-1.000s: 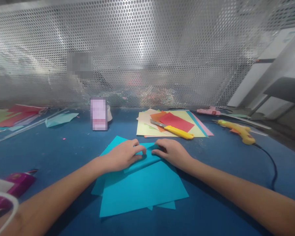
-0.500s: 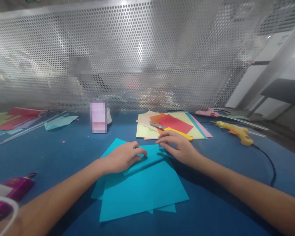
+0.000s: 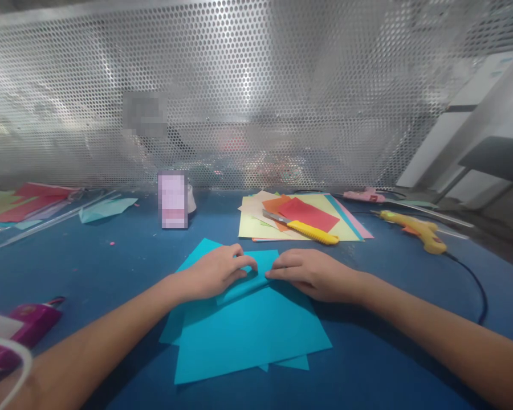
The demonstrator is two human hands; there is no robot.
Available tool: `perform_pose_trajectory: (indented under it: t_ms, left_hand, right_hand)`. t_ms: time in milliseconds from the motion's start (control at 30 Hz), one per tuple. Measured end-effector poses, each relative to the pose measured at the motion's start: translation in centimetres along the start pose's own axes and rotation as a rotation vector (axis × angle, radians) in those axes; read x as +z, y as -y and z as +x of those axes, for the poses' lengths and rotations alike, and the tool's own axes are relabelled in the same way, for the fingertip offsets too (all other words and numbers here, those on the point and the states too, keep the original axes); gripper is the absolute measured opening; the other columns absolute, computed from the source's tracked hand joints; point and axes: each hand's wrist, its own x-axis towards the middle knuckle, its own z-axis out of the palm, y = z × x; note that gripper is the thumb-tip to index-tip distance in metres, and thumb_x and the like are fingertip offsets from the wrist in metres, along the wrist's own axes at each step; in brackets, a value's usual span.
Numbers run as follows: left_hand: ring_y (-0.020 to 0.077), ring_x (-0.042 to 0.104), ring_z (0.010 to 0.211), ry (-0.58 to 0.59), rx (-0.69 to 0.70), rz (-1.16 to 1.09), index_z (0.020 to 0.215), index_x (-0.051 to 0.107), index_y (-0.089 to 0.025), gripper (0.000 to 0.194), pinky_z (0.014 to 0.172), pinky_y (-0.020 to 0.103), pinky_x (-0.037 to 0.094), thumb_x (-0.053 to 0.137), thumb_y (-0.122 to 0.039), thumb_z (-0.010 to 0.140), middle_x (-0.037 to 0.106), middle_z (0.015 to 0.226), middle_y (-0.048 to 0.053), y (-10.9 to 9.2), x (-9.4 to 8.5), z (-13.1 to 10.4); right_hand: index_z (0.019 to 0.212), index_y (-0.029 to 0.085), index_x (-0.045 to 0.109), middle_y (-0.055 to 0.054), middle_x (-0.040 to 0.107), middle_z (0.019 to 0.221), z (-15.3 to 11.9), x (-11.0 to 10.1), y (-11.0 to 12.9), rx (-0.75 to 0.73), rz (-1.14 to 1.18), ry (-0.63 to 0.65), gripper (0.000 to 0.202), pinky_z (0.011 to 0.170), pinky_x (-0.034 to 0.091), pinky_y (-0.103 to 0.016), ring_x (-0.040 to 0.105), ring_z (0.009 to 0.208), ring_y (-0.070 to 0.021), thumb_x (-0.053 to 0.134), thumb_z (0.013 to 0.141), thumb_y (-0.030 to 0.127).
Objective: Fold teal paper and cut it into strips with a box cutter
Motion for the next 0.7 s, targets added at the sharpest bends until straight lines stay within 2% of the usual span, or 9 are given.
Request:
perform_pose_trajectory:
  t_ms: [400,700]
  left_hand:
    - [0.0194,0.052,0.085,0.0,-0.027,-0.039,0.117,0.056,-0.027,0.023,0.07,0.028,0.039,0.043,-0.024,0.099,0.052,0.099,0.004,0.0,0.05,-0.09]
    - [0.0191,0.052,0.081,0.025,-0.01,0.032,0.118,0.058,-0.024,0.026,0.069,0.028,0.041,0.04,-0.022,0.099,0.054,0.099,0.007,-0.53,-0.31,0.0]
  right_hand:
    - [0.123,0.019,0.061,-0.012,0.066,0.107,0.11,-0.03,0.31,-0.05,-0.132,0.073,0.042,0.079,0.048,-0.034,0.057,0.093,-0.0196,0.034,0.093,0.007]
    - [0.119,0.017,0.064,-0.012,0.066,0.1,0.2,0.19,0.47,-0.079,-0.144,0.029,0.041,0.08,0.047,-0.037,0.057,0.09,-0.0206,0.033,0.095,0.009]
